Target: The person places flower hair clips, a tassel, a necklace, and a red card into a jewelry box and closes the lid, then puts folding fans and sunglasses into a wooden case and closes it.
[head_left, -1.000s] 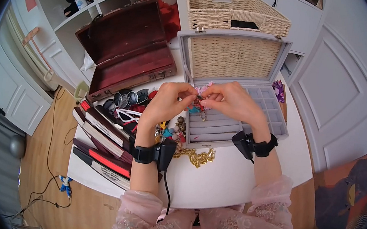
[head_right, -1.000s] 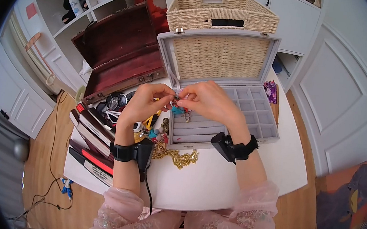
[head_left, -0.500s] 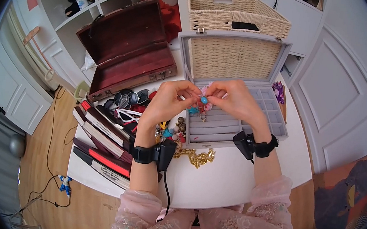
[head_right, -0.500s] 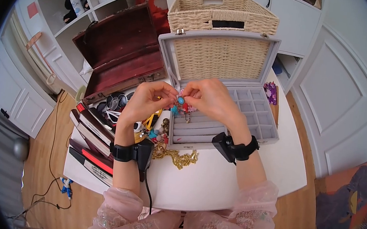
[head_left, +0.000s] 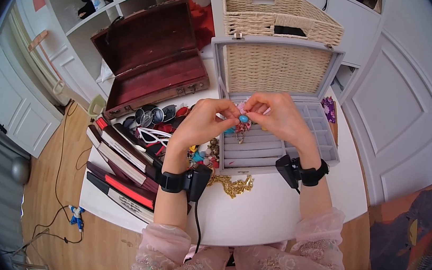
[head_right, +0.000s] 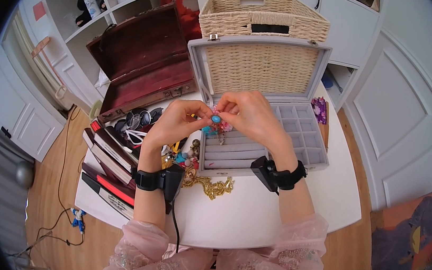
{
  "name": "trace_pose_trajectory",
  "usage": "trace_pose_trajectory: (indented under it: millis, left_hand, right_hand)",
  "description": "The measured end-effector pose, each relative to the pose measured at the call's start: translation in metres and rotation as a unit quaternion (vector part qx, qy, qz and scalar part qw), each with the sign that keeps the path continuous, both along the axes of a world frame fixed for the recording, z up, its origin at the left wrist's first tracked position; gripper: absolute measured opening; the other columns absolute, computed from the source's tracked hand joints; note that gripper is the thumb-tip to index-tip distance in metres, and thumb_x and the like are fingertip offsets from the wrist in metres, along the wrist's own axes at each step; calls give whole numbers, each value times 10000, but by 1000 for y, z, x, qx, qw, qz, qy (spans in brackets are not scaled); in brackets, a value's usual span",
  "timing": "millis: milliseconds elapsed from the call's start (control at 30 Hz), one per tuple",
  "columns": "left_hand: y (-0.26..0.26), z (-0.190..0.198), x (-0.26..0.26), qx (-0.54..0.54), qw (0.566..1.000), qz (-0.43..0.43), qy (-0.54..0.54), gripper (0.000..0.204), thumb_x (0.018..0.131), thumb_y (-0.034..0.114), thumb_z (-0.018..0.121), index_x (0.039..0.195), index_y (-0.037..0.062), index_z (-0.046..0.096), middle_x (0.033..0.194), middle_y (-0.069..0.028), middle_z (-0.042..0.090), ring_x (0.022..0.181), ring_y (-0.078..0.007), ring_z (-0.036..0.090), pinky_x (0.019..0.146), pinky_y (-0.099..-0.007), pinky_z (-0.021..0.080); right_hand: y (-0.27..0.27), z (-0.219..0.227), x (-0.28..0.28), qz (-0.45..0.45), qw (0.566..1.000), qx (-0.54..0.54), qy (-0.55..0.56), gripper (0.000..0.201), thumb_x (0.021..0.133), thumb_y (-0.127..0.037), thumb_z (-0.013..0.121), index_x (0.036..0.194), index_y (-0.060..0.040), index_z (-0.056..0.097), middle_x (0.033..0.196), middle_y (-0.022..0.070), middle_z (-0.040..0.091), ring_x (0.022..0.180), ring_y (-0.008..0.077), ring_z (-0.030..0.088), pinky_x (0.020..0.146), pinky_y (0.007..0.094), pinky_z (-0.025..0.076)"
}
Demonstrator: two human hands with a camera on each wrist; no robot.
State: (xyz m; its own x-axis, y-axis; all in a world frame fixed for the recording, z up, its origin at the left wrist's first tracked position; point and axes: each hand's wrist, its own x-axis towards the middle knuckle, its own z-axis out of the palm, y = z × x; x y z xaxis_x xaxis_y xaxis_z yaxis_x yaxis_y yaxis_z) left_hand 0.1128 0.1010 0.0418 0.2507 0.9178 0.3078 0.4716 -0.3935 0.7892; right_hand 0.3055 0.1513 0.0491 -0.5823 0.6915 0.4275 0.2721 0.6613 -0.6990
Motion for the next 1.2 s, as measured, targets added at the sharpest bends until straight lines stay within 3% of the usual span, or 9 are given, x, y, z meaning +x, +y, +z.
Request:
trace_pose_trajectory:
  millis: [467, 567, 633, 667, 733, 867, 967, 1067, 1200]
  left_hand:
    - [-1, 1, -1, 9, 999, 27, 43, 149, 773, 51, 615, 879, -51, 638, 797, -127, 670, 764, -185, 659, 668, -301, 540]
    - [0, -1, -2, 22, 997, 38, 60, 161, 772, 75, 628, 872, -50, 644, 795, -144, 670, 740, -201, 661, 662, -303, 529]
    - [1, -4, -5, 28, 995, 45, 79, 165, 773, 88, 633, 865, -48, 648, 789, -152, 669, 730, -209, 660, 658, -306, 522]
    - [1, -4, -6, 35, 993, 52, 98, 170, 773, 102, 638, 858, -46, 652, 783, -160, 667, 720, -217, 660, 654, -309, 515]
    - [0, -3, -7, 30, 993, 55, 98, 172, 774, 110, 641, 851, -42, 656, 774, -163, 665, 712, -222, 659, 652, -313, 510]
    - [-1, -2, -9, -3, 991, 59, 117, 172, 788, 111, 649, 865, -42, 654, 757, -122, 664, 709, -177, 641, 639, -297, 497]
    - [1, -7, -13, -23, 986, 56, 156, 182, 784, 139, 653, 862, -25, 659, 754, -132, 663, 694, -196, 638, 650, -310, 495]
    - [3, -13, -15, -5, 979, 68, 191, 183, 784, 163, 654, 851, -7, 661, 745, -135, 659, 676, -213, 630, 661, -320, 494]
    - [6, -21, -21, 3, 976, 68, 208, 178, 780, 168, 659, 840, 0, 658, 748, -127, 661, 675, -221, 629, 657, -322, 498]
  right_hand:
    - [3, -3, 3, 21, 999, -2, -27, 94, 709, -42, 657, 796, -9, 644, 707, 117, 659, 664, 200, 652, 627, 297, 500]
    - [4, -7, 5, 10, 998, 11, -62, 78, 698, -59, 659, 770, -32, 643, 695, 112, 651, 661, 226, 644, 617, 324, 494]
    - [9, -14, 6, -8, 980, 77, -181, 72, 705, -51, 668, 767, -34, 635, 691, 88, 654, 651, 199, 643, 604, 295, 488]
    - [10, -18, 7, -8, 980, 77, -181, 72, 705, -51, 668, 767, -34, 635, 691, 88, 654, 651, 199, 643, 604, 295, 488]
    - [11, -23, 7, -48, 956, 122, -263, 72, 696, -65, 661, 759, -47, 629, 699, 91, 653, 654, 246, 633, 607, 331, 481]
    - [9, -25, 2, -50, 968, 99, -225, 86, 694, -67, 658, 776, -53, 635, 691, 95, 648, 661, 267, 625, 621, 352, 475]
    - [11, -27, 1, -36, 978, 110, -172, 105, 682, -68, 662, 783, -55, 636, 679, 99, 642, 668, 274, 621, 625, 367, 472]
    - [16, -35, 4, -51, 970, 137, -192, 82, 674, -71, 667, 747, -50, 636, 674, 106, 639, 680, 279, 624, 621, 371, 474]
    - [25, -50, 7, -68, 946, 106, -300, 25, 666, -61, 659, 670, -56, 635, 670, 111, 639, 688, 282, 626, 621, 375, 481]
